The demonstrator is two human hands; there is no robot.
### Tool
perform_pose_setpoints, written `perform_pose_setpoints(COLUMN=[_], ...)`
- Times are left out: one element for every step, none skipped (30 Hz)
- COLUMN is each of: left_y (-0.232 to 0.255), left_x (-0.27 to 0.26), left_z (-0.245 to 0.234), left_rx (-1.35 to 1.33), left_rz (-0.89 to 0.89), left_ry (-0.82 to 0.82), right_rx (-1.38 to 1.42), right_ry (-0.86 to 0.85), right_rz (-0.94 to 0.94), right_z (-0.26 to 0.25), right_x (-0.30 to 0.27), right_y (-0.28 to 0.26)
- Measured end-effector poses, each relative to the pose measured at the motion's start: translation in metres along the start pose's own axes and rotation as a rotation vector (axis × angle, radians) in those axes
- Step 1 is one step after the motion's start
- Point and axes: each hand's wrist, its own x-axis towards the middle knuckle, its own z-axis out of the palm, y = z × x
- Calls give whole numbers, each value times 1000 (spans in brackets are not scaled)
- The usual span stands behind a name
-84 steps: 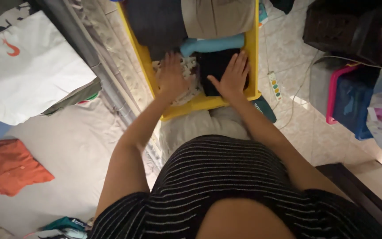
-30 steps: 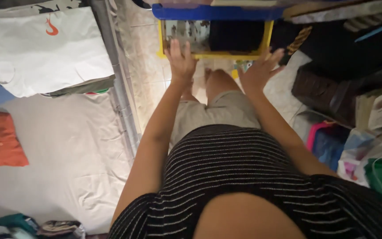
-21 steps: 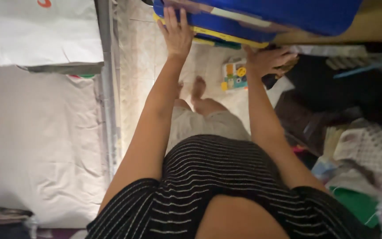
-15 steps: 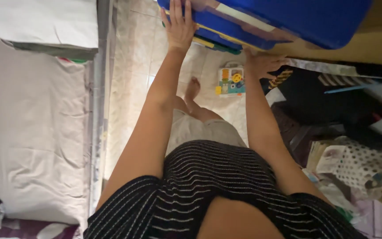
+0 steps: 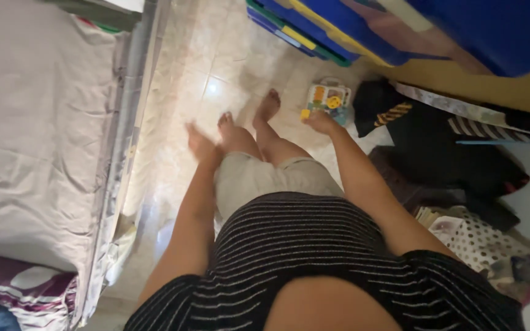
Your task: Organizing and folding clothes on a bed and placing them into storage drawers.
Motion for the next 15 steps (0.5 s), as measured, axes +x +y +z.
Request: perform_pose_setpoints(left_y=[-44,-81,-118,-156,-172,-187,-202,-207,-212,-216,-191,-170,-148,-153,-158], left_x=[-26,-51,-75,-100,-125,-145,-164,-178,-192,-201,-189,-197,-205,-209,-213], left_z=[3,7,11,14,6,-1,-6,-7,-7,-3,-15,-33,-50,-51,-51], left_rx=[203,205,292,382,386,311,238,240,239,234,233,61,-112,-103,-170], left_rz=[-210,-217,-231,-245,-250,-186,-122,-115,-95,-71,-61,-293,-525,-526,-537], left_ry=[-147,-144,-270,-400,-401,-273,-146,-141,-118,-93,-84,-157,-226,-227,-261], right_rx=[-118,-119,-154,-187,-184,-67,51,55,655,1252,1256,1569,1877,1884,2007], right_ry=[-154,-159,-62,32,26,52,78,84,64,39,46,87,134,134,180], right_rz=[15,10,-72,-153,-154,-131,-106,-109,-12,83,72,-62,-206,-200,-164], right_z=[17,23,28,37,36,33,31,18,4,-13,-29,-32,-35,-44,-53], right_x=[-3,1,6,9,19,32,47,61,76,93,119,131,144,150,157], right_y=[7,9,11,15,5,-5,-14,-32,-50,-67,-78,-82,-86,-98,-110])
